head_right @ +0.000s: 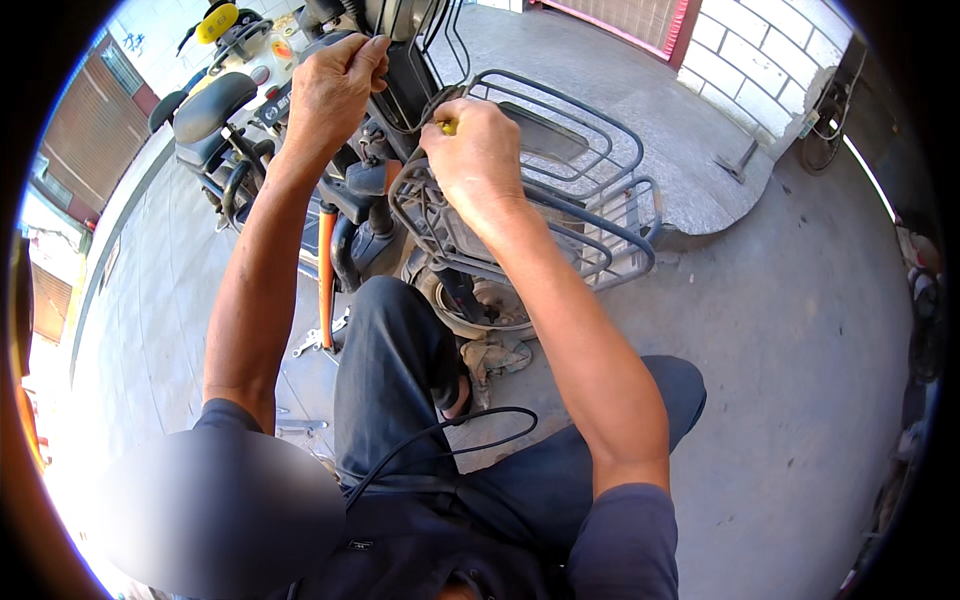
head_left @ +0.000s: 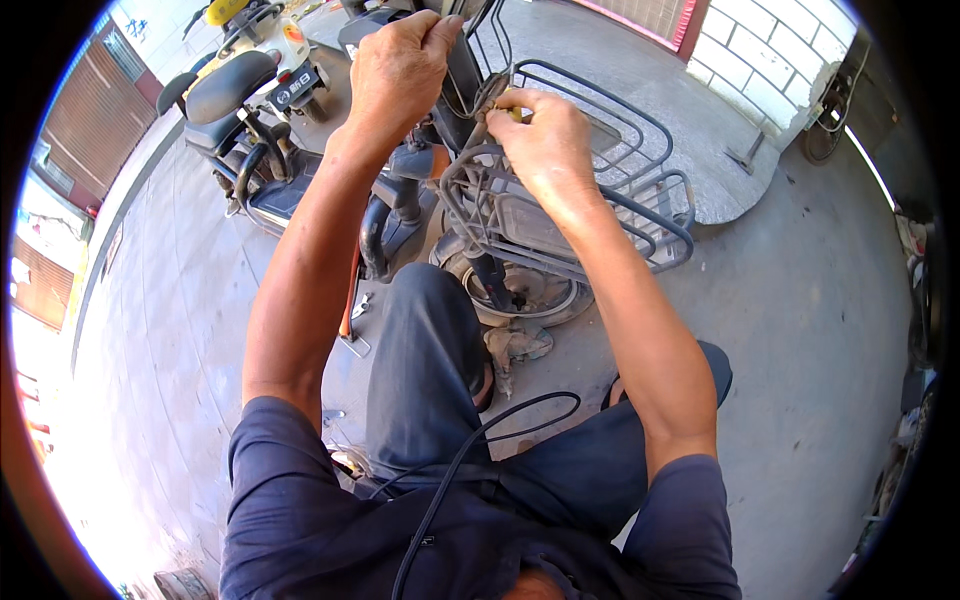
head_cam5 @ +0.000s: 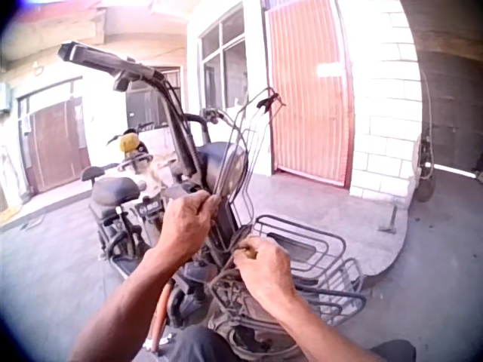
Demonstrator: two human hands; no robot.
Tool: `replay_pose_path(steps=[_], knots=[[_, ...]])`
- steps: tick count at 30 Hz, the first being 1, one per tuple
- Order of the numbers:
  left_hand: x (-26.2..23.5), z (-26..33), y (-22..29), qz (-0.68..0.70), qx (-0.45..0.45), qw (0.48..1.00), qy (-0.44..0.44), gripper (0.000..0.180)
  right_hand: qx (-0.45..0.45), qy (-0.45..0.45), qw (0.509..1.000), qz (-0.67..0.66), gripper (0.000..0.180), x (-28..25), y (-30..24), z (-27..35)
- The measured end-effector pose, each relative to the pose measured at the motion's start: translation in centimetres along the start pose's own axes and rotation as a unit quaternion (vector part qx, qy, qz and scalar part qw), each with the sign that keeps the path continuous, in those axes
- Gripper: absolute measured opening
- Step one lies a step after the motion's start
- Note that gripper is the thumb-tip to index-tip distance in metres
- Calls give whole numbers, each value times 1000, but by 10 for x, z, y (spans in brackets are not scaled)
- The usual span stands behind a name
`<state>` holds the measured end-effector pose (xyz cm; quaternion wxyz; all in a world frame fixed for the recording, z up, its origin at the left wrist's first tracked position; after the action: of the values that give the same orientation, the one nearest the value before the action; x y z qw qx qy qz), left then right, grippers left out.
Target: The person is repairing a scooter by using a screwdriver to adjust parts on the front basket and a wrench to tighten bolts. The person is sitting on the floor while performing the task.
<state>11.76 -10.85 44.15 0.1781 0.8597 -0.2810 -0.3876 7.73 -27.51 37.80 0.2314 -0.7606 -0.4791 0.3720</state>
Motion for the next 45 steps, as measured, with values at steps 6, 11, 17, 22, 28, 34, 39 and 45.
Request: replay_pose_path(steps=[6, 11, 17, 22, 28, 34, 39, 45], knots=[[4, -2, -13, 82, -17, 996, -19, 37, -31, 23, 999, -3, 27, 12, -21, 9], [5, -2, -10, 90, -34, 995, -29, 37, -102, 26, 988, 114, 33, 26, -23, 16], [4, -1, -11, 101, -55, 992, -44, 38, -74, 3, 988, 136, 29, 25, -27, 12], [3, 3, -4, 93, -59, 993, -38, 38, -115, 51, 985, 115, 27, 27, -24, 17], [4, 2, -8, 95, -53, 993, -41, 38, -109, 101, 986, 75, 22, 6, -33, 25], [8, 4, -16, 114, -45, 992, -37, 38, -52, 201, 978, 38, 16, -39, -18, 43], [9, 3, -20, 113, -48, 992, -36, 38, -13, 222, 973, -54, 19, -58, -28, 71], [10, 1, -20, 99, -49, 993, -37, 38, -25, 231, 966, -118, 17, -67, -36, 86]])
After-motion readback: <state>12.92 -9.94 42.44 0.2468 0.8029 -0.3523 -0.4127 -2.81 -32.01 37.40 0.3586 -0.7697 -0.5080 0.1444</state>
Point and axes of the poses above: each hand's wrist, its own z-axis away from the middle knuckle, its own x-axis out of the palm, y = z × x, the point moved 4 cm from there along -z, towards the middle knuckle, and after that the axes turned 11 degrees about -x, right-handed, at the moved point
